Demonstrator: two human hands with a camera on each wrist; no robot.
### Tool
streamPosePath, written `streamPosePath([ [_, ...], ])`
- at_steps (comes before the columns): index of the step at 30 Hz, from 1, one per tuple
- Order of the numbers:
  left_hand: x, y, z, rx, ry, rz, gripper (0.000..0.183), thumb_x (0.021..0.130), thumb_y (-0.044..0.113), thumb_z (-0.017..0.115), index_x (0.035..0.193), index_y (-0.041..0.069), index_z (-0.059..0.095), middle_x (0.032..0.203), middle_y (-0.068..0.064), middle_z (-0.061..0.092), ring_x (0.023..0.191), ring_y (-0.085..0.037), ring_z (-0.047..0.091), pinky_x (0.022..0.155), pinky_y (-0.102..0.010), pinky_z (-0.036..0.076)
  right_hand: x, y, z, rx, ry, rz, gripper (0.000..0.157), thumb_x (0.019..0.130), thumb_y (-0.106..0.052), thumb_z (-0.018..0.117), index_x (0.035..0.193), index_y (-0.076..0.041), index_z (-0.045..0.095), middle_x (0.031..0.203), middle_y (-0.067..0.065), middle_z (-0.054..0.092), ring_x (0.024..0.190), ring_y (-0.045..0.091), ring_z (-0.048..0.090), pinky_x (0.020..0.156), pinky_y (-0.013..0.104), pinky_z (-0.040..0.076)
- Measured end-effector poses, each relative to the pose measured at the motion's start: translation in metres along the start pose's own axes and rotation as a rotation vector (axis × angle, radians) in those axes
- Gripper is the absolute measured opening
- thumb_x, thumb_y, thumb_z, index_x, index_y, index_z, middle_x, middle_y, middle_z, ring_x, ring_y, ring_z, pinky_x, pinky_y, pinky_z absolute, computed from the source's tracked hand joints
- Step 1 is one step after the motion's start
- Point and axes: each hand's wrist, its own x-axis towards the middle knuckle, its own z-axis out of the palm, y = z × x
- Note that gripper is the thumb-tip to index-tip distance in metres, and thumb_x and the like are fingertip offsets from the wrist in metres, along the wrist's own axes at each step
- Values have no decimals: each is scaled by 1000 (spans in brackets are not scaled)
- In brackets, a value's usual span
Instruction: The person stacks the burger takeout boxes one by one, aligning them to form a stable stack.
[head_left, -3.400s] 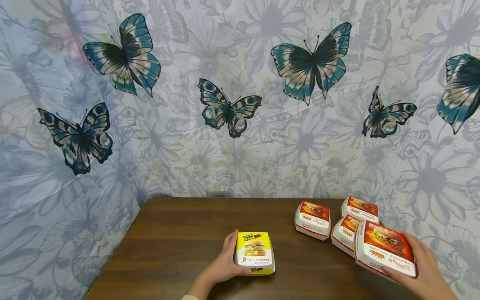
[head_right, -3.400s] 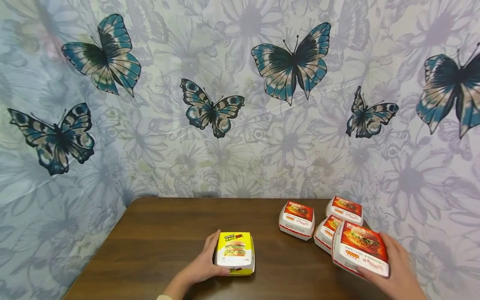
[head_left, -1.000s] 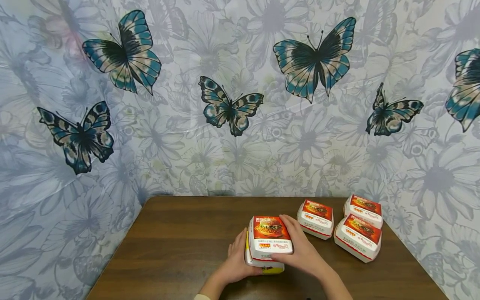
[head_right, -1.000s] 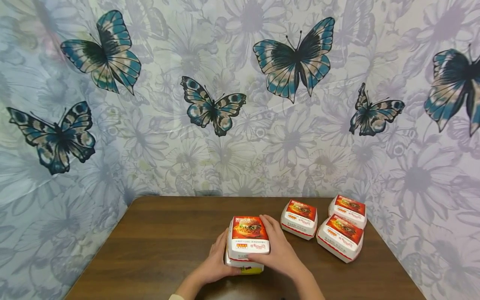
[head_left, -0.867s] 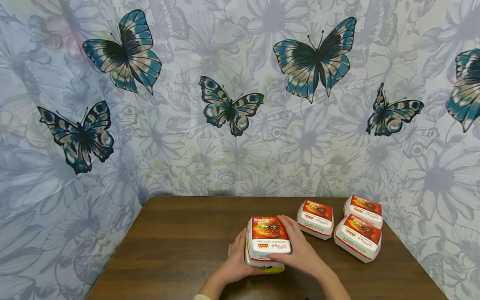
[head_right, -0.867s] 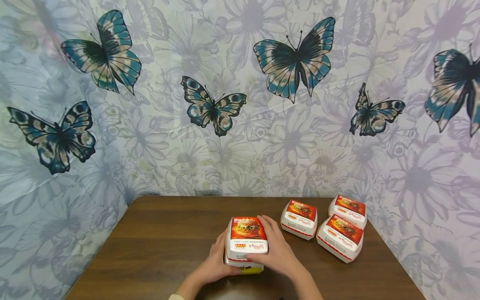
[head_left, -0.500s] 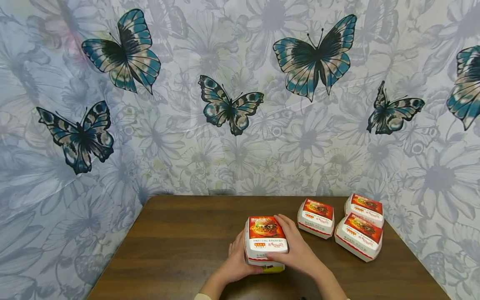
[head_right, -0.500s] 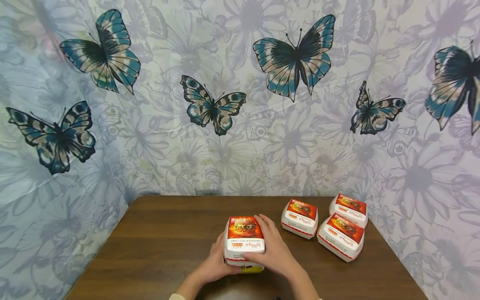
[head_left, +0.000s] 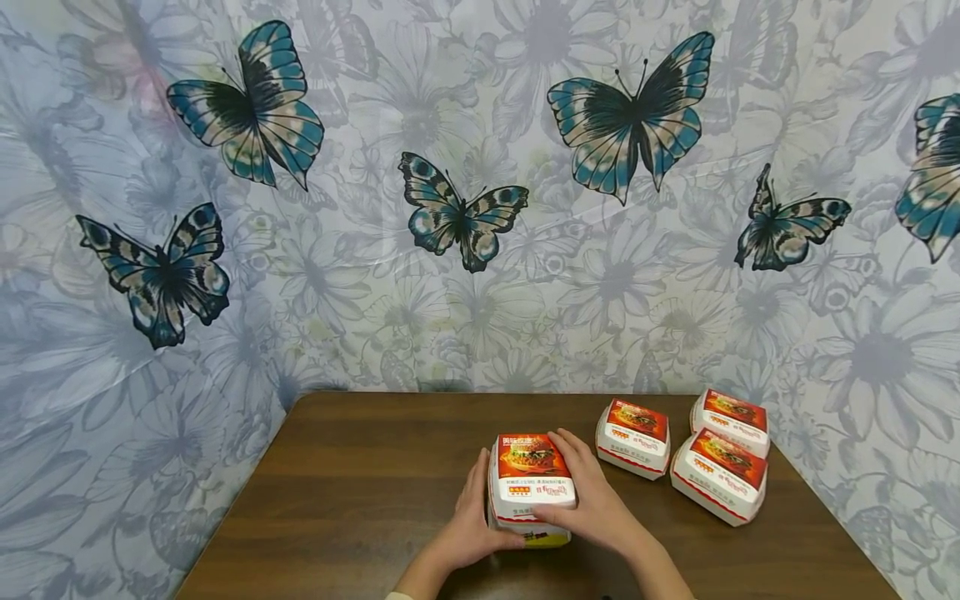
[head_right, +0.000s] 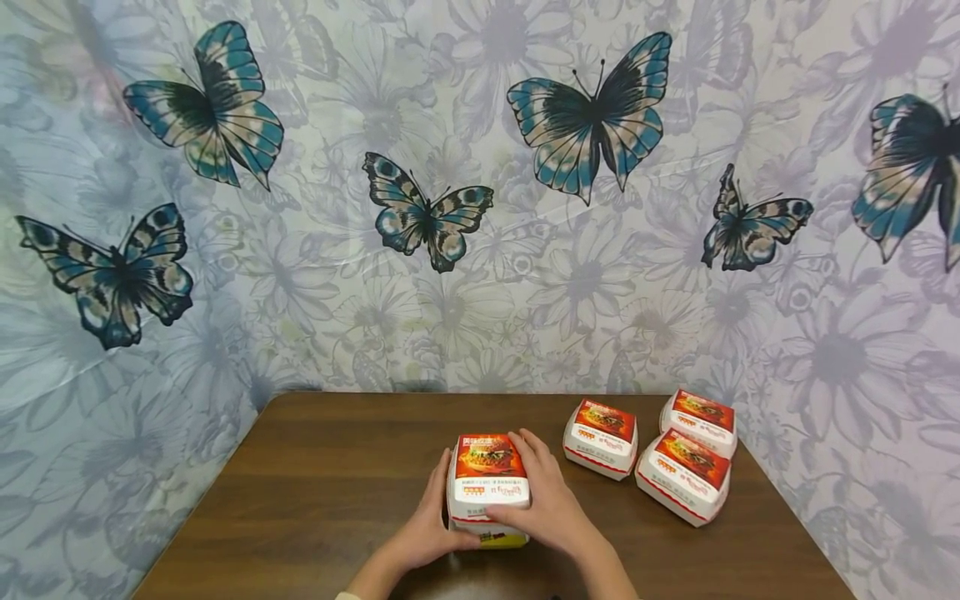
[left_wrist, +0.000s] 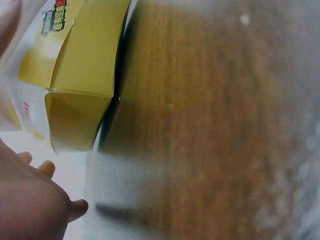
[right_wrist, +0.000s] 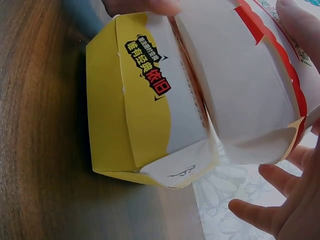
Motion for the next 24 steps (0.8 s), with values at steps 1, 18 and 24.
streamPosePath([
  [1, 0, 1, 0, -16, -5, 5, 138, 68, 35, 93, 161, 32, -8, 167, -20, 2, 150, -51, 8, 110, -78, 13, 0, 0, 0, 3, 0, 3, 101, 76, -54, 82, 157, -30, 27, 164, 9, 22, 145, 40, 31, 102, 62, 40],
  [18, 10, 29, -18, -149, -102, 111, 122, 77, 39, 86, 159, 41, -5, 169, -4, -10, 154, -36, 5, 117, -59, 23, -1, 1, 4, 32, 8, -13, 99, 77, -51, 82, 157, -27, 29, 163, 12, 22, 145, 42, 30, 101, 65, 40],
  [24, 10, 29, -18, -157, -103, 92, 121, 78, 40, 85, 158, 43, -5, 169, -5, -5, 153, -39, 9, 115, -62, 26, 0, 0, 4, 35, 6, -12, 97, 78, -51, 81, 156, -27, 29, 163, 12, 22, 145, 42, 29, 102, 65, 39],
])
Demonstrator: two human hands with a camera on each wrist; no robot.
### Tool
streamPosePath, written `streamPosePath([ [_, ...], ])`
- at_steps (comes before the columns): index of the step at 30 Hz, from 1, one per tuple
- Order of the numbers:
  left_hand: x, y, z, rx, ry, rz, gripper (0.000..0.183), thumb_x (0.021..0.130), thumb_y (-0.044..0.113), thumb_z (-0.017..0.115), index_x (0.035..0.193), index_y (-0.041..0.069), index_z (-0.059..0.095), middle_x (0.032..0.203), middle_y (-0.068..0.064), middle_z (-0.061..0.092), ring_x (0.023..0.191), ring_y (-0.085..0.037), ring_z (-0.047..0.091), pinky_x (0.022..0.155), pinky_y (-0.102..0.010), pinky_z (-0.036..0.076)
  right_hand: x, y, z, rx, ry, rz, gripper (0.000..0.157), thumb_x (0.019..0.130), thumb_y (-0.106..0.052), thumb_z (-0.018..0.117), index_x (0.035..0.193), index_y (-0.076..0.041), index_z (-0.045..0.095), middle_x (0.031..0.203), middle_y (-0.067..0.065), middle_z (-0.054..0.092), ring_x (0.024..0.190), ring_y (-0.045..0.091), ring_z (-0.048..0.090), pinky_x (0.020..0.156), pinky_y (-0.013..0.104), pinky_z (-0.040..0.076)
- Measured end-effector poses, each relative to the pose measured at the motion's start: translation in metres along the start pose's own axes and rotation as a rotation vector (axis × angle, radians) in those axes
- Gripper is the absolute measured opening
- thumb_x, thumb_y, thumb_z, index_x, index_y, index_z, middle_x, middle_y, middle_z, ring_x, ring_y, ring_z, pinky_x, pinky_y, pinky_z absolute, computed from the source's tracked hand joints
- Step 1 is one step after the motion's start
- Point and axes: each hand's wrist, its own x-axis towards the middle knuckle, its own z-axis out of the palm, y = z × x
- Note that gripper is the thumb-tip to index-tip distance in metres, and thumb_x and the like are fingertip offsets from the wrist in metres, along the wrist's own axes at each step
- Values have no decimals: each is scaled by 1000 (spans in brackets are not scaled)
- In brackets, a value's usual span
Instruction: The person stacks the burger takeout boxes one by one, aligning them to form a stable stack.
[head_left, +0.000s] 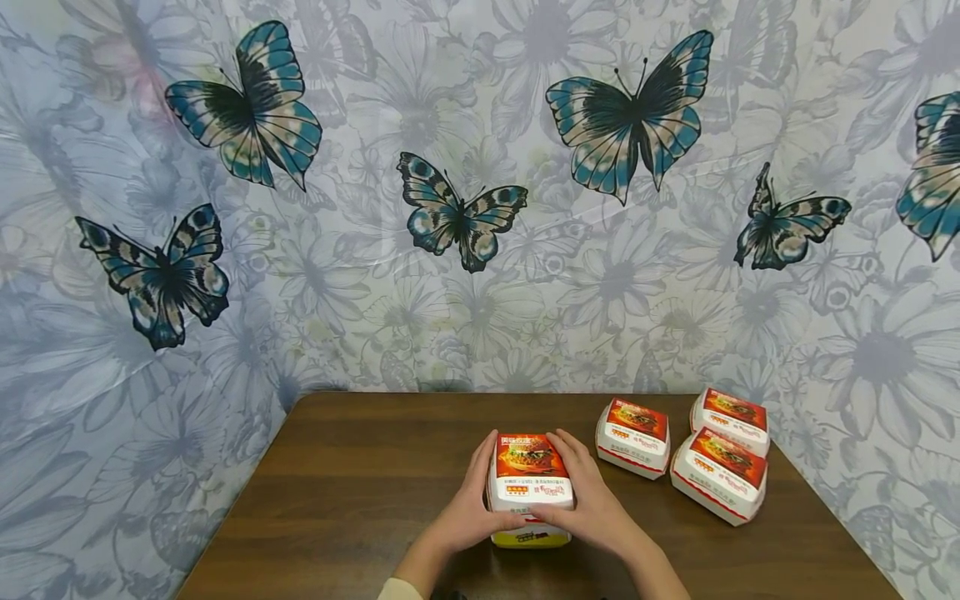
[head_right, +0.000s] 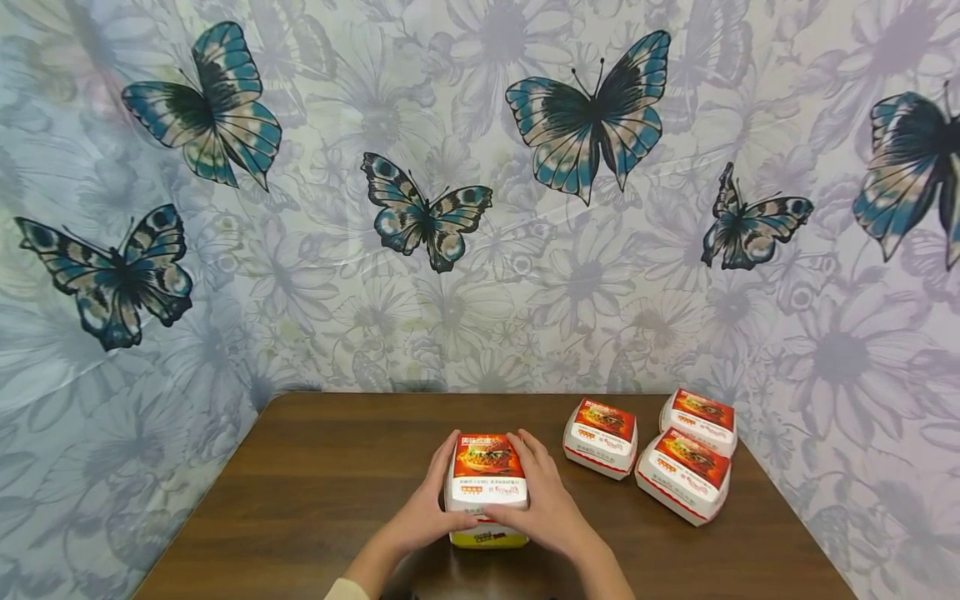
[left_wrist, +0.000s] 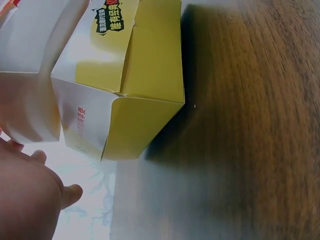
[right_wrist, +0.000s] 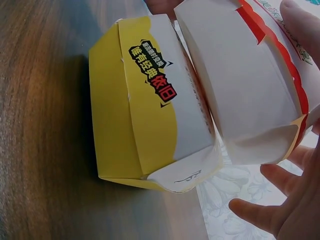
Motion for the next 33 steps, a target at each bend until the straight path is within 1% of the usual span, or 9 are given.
streamPosePath([
  [6, -1, 2, 2, -10, 12, -13, 125, 76, 39, 87, 157, 46, -9, 169, -3, -5, 154, -35, 8, 116, -56, 28, -1, 0, 1, 14, 11, -9, 99, 79, -48, 82, 158, -24, 27, 164, 14, 19, 146, 43, 26, 103, 68, 36],
  [10, -1, 4, 2, -11, 8, -15, 126, 75, 40, 87, 156, 46, -9, 169, -7, -6, 152, -38, 11, 114, -55, 30, -2, 0, 2, 31, 19, -21, 100, 79, -46, 81, 159, -24, 24, 165, 15, 16, 147, 44, 21, 104, 71, 34],
  [13, -1, 3, 3, -15, 6, -15, 125, 75, 41, 87, 156, 47, -9, 168, -11, -7, 151, -42, 12, 113, -56, 31, -3, 0, 1, 29, 32, -27, 99, 79, -46, 81, 158, -25, 25, 165, 15, 16, 148, 44, 20, 104, 73, 32],
  [15, -1, 2, 3, -14, 8, -13, 126, 75, 41, 88, 155, 48, -9, 168, -11, -7, 151, -41, 13, 113, -54, 32, -4, 1, 0, 28, 39, -30, 98, 79, -45, 81, 158, -25, 25, 165, 14, 16, 148, 44, 19, 104, 74, 30],
  [17, -1, 1, 3, -18, 10, -5, 127, 74, 40, 88, 156, 47, -10, 168, -10, -8, 151, -38, 13, 114, -48, 33, -5, 1, -1, 31, 48, -40, 97, 80, -42, 80, 158, -24, 25, 165, 15, 17, 147, 46, 19, 103, 76, 29],
  [21, -3, -1, 3, -36, 8, 15, 128, 74, 39, 89, 156, 46, -10, 168, -6, -10, 151, -33, 15, 112, -30, 34, -7, 6, -6, 51, 66, -74, 92, 85, -33, 76, 159, -24, 23, 164, 17, 16, 147, 50, 17, 99, 80, 28],
  [24, -3, -2, 2, -55, 6, 21, 128, 74, 38, 89, 156, 46, -9, 168, -5, -11, 151, -32, 15, 111, -26, 34, -9, 11, -12, 49, 96, -93, 90, 87, -27, 73, 160, -24, 21, 165, 17, 16, 147, 51, 16, 97, 81, 28],
  [29, -3, -1, 2, -57, 19, 1, 127, 74, 34, 89, 156, 48, -8, 168, -5, -11, 151, -33, 14, 112, -35, 34, -15, 21, -31, 21, 173, -72, 87, 89, -22, 72, 160, -25, 21, 164, 18, 16, 146, 50, 18, 96, 80, 27],
  [33, -3, -2, 3, -67, 21, -5, 127, 75, 30, 89, 156, 48, -7, 168, -4, -10, 149, -33, 16, 111, -30, 35, -22, 34, -51, 6, 249, -36, 83, 90, -18, 71, 158, -23, 25, 163, 21, 18, 145, 53, 16, 96, 81, 22],
])
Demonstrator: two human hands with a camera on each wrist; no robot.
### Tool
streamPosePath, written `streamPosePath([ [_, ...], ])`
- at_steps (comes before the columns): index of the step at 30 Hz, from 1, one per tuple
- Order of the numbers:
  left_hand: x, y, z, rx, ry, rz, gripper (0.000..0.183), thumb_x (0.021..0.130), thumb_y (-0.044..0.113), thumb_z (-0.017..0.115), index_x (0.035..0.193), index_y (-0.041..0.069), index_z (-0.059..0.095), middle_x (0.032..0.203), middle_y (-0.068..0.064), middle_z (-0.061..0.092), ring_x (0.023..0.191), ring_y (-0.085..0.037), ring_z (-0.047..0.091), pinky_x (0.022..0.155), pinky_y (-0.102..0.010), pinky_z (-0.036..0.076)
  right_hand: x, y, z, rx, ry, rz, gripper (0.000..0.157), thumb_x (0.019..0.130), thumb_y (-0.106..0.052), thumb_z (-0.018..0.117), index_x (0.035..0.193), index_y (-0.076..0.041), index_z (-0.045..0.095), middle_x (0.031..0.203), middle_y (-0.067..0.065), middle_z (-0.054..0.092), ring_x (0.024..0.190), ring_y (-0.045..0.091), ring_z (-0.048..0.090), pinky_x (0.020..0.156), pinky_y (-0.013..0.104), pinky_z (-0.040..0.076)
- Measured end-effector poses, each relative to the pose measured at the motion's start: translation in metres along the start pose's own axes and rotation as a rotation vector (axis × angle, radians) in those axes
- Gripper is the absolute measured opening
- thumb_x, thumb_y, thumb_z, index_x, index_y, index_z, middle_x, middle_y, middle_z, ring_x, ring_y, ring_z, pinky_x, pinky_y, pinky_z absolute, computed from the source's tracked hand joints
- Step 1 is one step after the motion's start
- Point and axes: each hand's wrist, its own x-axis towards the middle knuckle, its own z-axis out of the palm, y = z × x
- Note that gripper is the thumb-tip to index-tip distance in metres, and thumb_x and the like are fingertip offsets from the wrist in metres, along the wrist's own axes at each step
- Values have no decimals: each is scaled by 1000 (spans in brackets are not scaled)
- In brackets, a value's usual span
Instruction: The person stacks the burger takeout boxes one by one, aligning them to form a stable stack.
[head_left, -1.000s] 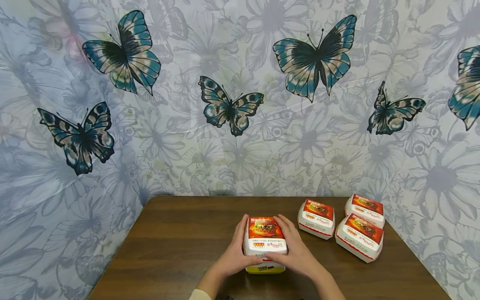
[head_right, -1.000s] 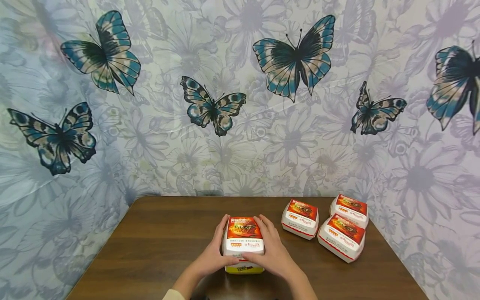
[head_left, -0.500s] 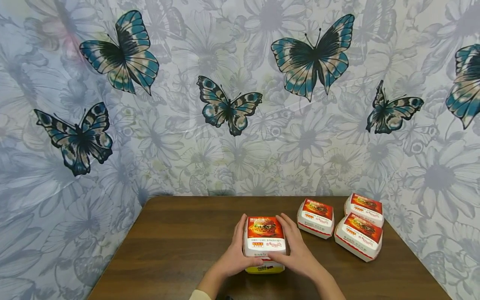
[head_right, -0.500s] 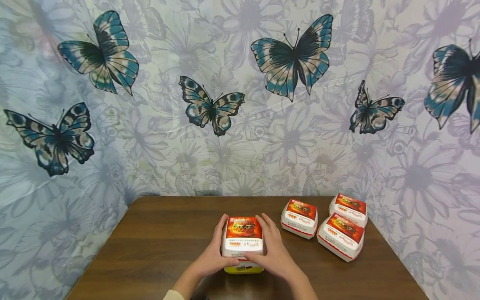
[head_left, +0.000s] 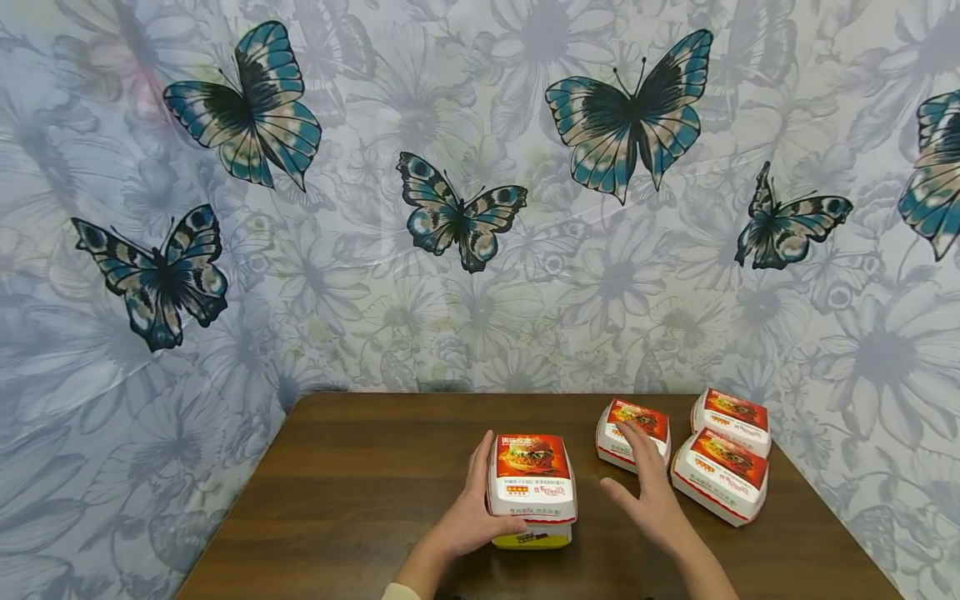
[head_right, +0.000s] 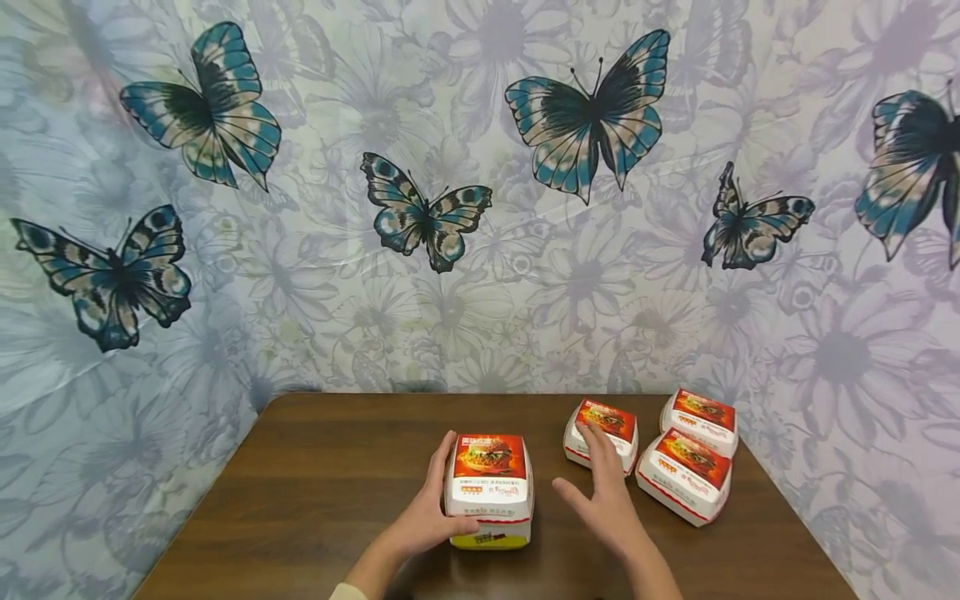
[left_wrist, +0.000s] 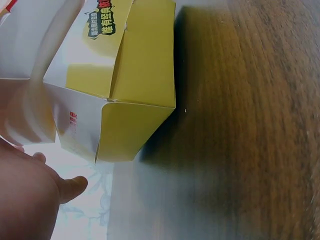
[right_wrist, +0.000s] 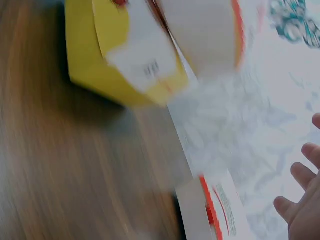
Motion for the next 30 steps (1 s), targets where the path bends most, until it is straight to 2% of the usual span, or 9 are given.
streamPosePath([
  [3, -1, -1, 0, 1, 0, 2, 127, 74, 31, 89, 156, 47, -7, 168, -4, -9, 149, -32, 17, 110, -28, 35, -3, 13, -18, 6, 39, 30, 80, 91, -17, 70, 158, -18, 26, 162, 24, 16, 145, 55, 13, 96, 80, 20],
  [7, -2, -1, 0, 24, 2, 3, 127, 74, 36, 89, 156, 47, -7, 168, -6, -9, 149, -33, 17, 112, -39, 35, -9, 35, -45, -30, 95, 66, 79, 90, -17, 70, 156, -6, 27, 159, 31, 15, 142, 61, 12, 99, 81, 13],
  [11, -2, 1, 1, 49, 4, 1, 127, 74, 39, 89, 156, 47, -8, 168, -5, -9, 150, -33, 16, 113, -47, 33, -18, 61, -71, -137, 164, 112, 80, 87, -18, 72, 152, 2, 30, 154, 38, 19, 139, 63, 15, 106, 79, 4],
  [15, -2, 3, 2, 68, 11, -4, 129, 73, 37, 90, 156, 47, -8, 168, -3, -8, 151, -30, 14, 115, -50, 30, -30, 84, -89, -262, 201, 186, 82, 85, -25, 74, 149, 5, 32, 150, 42, 22, 134, 63, 21, 107, 76, 6],
  [20, -2, 5, 2, 78, 21, -8, 130, 72, 32, 91, 156, 46, -7, 168, -3, -7, 151, -30, 14, 115, -53, 28, -39, 107, -101, -340, 212, 257, 89, 82, -30, 78, 148, 7, 32, 148, 44, 24, 131, 64, 23, 100, 77, 14],
  [24, -2, 4, 2, 72, 19, -13, 130, 72, 35, 90, 156, 46, -7, 168, -3, -7, 151, -32, 14, 114, -55, 29, -42, 121, -108, -367, 185, 303, 96, 83, -35, 77, 151, 8, 25, 150, 45, 20, 132, 66, 21, 96, 79, 16],
  [30, -1, 1, 4, 82, 13, -13, 130, 72, 34, 90, 157, 45, -8, 168, -5, -7, 151, -34, 13, 114, -55, 29, -44, 138, -117, -320, 128, 297, 104, 84, -35, 75, 153, 12, 13, 151, 48, 12, 135, 68, 13, 97, 81, 12],
])
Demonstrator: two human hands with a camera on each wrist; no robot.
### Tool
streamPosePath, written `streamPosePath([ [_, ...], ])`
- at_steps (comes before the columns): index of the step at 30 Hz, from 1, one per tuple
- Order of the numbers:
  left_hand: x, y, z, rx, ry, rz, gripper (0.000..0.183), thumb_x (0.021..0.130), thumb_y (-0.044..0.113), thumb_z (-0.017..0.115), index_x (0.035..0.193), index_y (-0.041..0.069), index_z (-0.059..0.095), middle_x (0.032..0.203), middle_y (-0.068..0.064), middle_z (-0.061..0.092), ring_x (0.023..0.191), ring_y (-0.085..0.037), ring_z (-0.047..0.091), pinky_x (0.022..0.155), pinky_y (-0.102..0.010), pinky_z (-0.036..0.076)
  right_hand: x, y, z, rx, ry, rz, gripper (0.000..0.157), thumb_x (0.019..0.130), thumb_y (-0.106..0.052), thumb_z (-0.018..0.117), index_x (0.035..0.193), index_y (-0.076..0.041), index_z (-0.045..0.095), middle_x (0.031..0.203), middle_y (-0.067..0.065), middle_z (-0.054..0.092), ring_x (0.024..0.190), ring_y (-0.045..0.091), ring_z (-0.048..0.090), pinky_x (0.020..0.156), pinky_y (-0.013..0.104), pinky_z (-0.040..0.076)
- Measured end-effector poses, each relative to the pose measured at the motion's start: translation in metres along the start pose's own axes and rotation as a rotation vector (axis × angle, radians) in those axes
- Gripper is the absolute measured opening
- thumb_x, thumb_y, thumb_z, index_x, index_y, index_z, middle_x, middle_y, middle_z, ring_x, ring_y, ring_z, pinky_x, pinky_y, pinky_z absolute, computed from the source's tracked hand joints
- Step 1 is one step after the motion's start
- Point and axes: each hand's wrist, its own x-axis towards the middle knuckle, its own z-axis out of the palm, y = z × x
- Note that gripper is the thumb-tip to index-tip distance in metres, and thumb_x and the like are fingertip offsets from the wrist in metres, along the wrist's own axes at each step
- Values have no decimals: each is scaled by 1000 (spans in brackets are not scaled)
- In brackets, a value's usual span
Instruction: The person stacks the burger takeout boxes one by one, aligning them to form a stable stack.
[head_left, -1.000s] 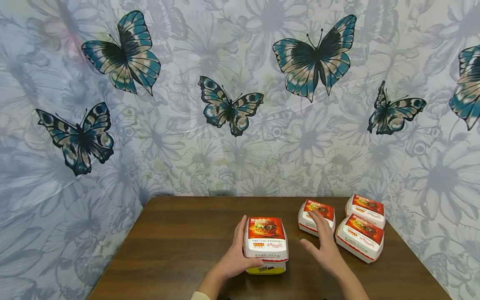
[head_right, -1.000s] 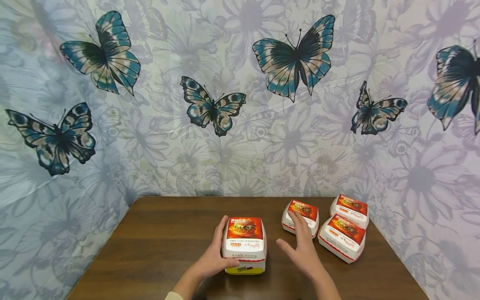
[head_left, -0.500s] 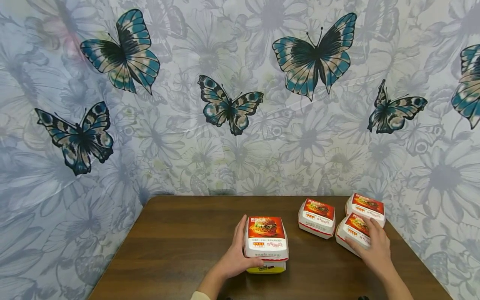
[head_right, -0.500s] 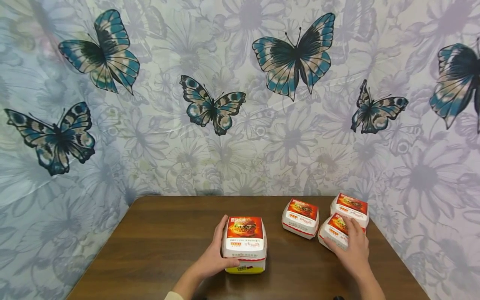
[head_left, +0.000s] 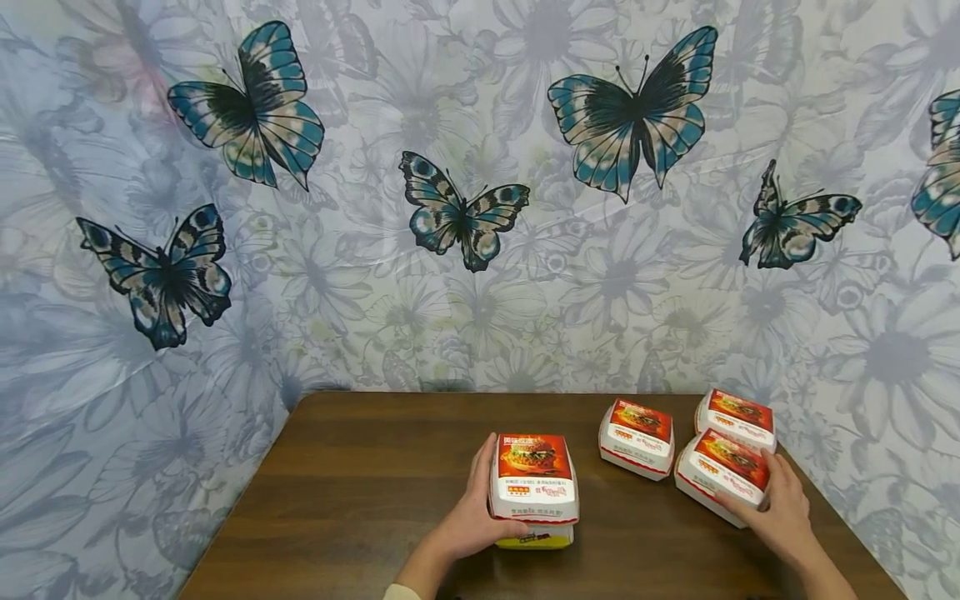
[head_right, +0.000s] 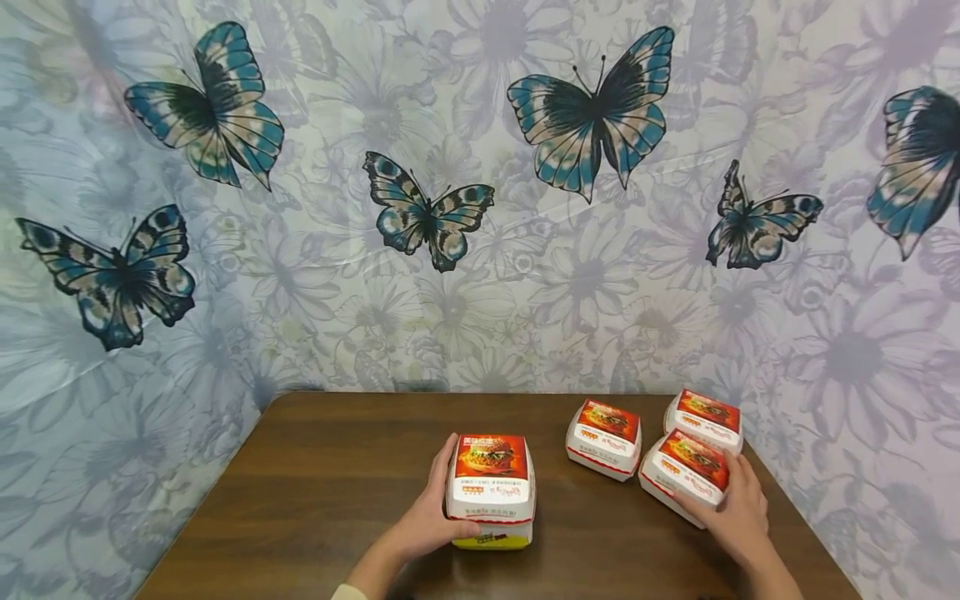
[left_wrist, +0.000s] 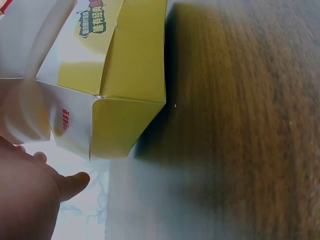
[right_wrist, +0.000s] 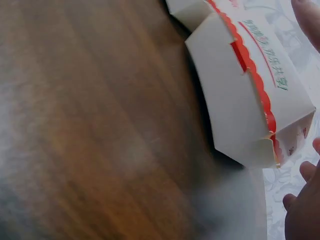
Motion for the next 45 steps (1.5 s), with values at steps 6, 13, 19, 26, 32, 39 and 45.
streamPosePath([
  [6, -1, -3, 0, 20, -4, -9, 130, 73, 35, 90, 156, 47, -10, 168, -6, -8, 151, -36, 11, 113, -59, 29, 3, 7, -2, 27, -55, 24, 107, 86, -36, 72, 154, 13, 5, 151, 49, 6, 137, 68, 7, 98, 82, 9],
  [13, -2, -2, -2, 16, -1, -2, 130, 73, 39, 89, 156, 46, -9, 168, -8, -8, 152, -39, 10, 112, -60, 29, 3, 12, 2, 74, -103, 47, 105, 86, -31, 74, 152, 14, 6, 151, 47, 8, 136, 68, 8, 97, 81, 13],
  [19, -2, -3, -2, 34, -9, -10, 130, 73, 38, 89, 157, 45, -10, 168, -7, -8, 152, -39, 8, 112, -63, 28, 0, 15, 8, 102, -74, 74, 105, 85, -29, 76, 153, 11, 8, 151, 44, 13, 137, 66, 10, 98, 80, 14],
  [26, -2, -3, -1, 16, -2, -12, 131, 73, 32, 90, 157, 43, -10, 168, -7, -9, 152, -37, 6, 113, -62, 25, 0, 12, 11, 104, -52, 96, 105, 83, -27, 79, 153, 12, 10, 147, 46, 15, 136, 64, 12, 100, 77, 15],
  [32, -3, -3, 0, 5, -8, -18, 132, 74, 25, 90, 156, 45, -12, 168, -7, -10, 152, -36, 6, 114, -58, 27, -1, 13, 9, 120, -51, 124, 106, 85, -28, 77, 153, 14, 8, 147, 47, 14, 138, 64, 9, 105, 77, 13],
  [39, -4, -2, 0, -13, -18, -21, 131, 73, 34, 89, 156, 46, -12, 167, -6, -11, 152, -35, 8, 114, -57, 27, -2, 15, 11, 142, 4, 79, 103, 81, -22, 80, 150, 17, 14, 144, 46, 20, 132, 63, 16, 108, 74, 12],
  [45, -4, -4, 0, -8, -20, -24, 131, 73, 37, 89, 156, 46, -12, 167, -7, -11, 152, -37, 9, 113, -59, 28, -4, 15, 11, 169, 15, 85, 101, 83, -20, 79, 151, 17, 15, 145, 45, 22, 133, 61, 17, 118, 62, 9],
])
